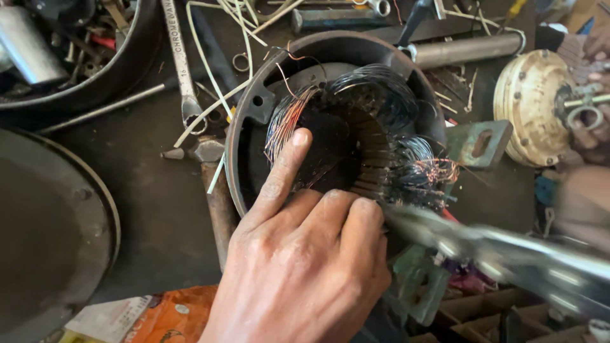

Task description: The person uses wire cutters to trim copper windings inside a motor stator, then uses a screwdriver to adjust internal components. The work is performed on a cluttered workbench with various tools and parts visible.

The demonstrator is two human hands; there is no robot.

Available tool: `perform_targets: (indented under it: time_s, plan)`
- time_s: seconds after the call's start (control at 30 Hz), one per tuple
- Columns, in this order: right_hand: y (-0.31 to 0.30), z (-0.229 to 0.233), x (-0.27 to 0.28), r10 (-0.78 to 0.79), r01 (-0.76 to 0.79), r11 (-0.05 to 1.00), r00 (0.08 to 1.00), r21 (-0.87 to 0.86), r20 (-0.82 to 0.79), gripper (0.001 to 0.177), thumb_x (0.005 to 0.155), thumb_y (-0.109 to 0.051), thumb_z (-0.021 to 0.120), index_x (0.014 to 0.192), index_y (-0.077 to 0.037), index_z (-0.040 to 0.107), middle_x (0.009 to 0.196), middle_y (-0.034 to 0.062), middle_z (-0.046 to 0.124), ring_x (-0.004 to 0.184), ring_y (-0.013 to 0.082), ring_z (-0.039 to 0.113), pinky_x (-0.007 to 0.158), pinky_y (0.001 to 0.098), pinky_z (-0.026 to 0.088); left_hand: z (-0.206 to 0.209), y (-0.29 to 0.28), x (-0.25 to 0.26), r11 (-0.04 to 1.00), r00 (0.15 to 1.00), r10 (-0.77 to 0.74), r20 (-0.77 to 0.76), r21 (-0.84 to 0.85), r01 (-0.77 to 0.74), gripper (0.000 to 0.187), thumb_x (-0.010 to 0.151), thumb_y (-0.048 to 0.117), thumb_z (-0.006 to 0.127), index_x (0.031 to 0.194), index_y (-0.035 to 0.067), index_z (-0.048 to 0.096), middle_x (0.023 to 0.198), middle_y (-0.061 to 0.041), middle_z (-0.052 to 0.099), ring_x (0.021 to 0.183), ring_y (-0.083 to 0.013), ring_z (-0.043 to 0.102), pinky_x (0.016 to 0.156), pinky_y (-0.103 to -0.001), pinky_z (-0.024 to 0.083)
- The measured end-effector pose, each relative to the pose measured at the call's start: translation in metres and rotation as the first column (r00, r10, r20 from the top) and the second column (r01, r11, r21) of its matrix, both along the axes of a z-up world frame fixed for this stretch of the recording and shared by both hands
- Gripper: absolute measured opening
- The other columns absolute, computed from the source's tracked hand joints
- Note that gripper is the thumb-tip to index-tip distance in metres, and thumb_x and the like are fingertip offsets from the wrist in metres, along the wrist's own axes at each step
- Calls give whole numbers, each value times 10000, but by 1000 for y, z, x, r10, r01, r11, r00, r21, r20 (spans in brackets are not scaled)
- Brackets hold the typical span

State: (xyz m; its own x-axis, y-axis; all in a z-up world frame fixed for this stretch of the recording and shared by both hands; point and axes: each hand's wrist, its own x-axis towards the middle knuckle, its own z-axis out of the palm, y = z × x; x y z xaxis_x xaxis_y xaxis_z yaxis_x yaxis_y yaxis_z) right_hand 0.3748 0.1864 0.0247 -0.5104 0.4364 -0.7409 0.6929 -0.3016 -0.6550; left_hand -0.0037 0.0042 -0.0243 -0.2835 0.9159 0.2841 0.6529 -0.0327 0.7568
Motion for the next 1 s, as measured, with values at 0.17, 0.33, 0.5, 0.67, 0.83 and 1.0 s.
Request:
perform_targets:
  time_s: [0.17, 0.33, 0.5, 0.67, 0.83, 1.0]
  plan:
    - [-27, 10, 3, -35, 34, 999, 999, 14, 35, 752, 939, -288, 666, 1495, -66, 212, 1207, 211, 612, 1021, 295, 665, 888, 473, 580, -2, -2, -5, 996, 999, 12, 47, 87, -16, 139, 823, 119, 690, 859, 29, 591, 817, -117, 656, 788, -269, 700, 1244, -487, 360]
    - [-37, 12, 0, -24, 24, 1000, 998, 5, 60, 760, 943, -302, 671, 1494, -70, 202, 1202, 203, 612, 1009, 290, 661, 876, 468, 580, -2, -4, -12, 992, 998, -17, 66, 122, 8, 170, 855, 140, 700, 893, 8, 600, 849, -136, 674, 857, -294, 719, 1249, -491, 347]
    - [-57, 5, 14, -15, 13, 999, 998, 32, 53, 768, 948, -317, 675, 1493, -74, 192, 1196, 195, 611, 997, 284, 657, 865, 463, 581, 9, -5, -14, 997, 996, -74, 58, -32, 76, 146, 810, 145, 697, 862, 27, 628, 743, -134, 662, 774, -314, 708, 1284, -512, 296]
    - [-85, -8, 13, 77, -79, 997, 995, 20, 57, 776, 952, -332, 679, 1492, -78, 183, 1191, 188, 610, 985, 279, 653, 853, 459, 582, 15, -3, 0, 998, 1000, 15, -20, -57, -16, 166, 854, 160, 679, 812, 0, 662, 730, -165, 672, 733, -323, 697, 1278, -495, 268]
    - [-110, -2, -19, 204, -200, 979, 973, -49, 108, 785, 956, -346, 684, 1491, -82, 173, 1185, 180, 610, 972, 273, 649, 841, 454, 583, 18, -1, 5, 995, 997, 61, -48, 83, -57, 118, 822, 150, 675, 796, 43, 717, 768, -135, 720, 821, -320, 708, 1218, -509, 257]
    - [-131, 22, -67, -2, 26, 994, 977, -111, 213, 757, 950, -403, 643, 1527, -134, 233, 1184, 149, 578, 1060, 238, 612, 892, 443, 518, 14, -5, 7, 992, 992, 34, -124, 121, -19, 125, 856, 154, 666, 888, 67, 749, 852, -129, 753, 886, -304, 718, 1234, -506, 215]
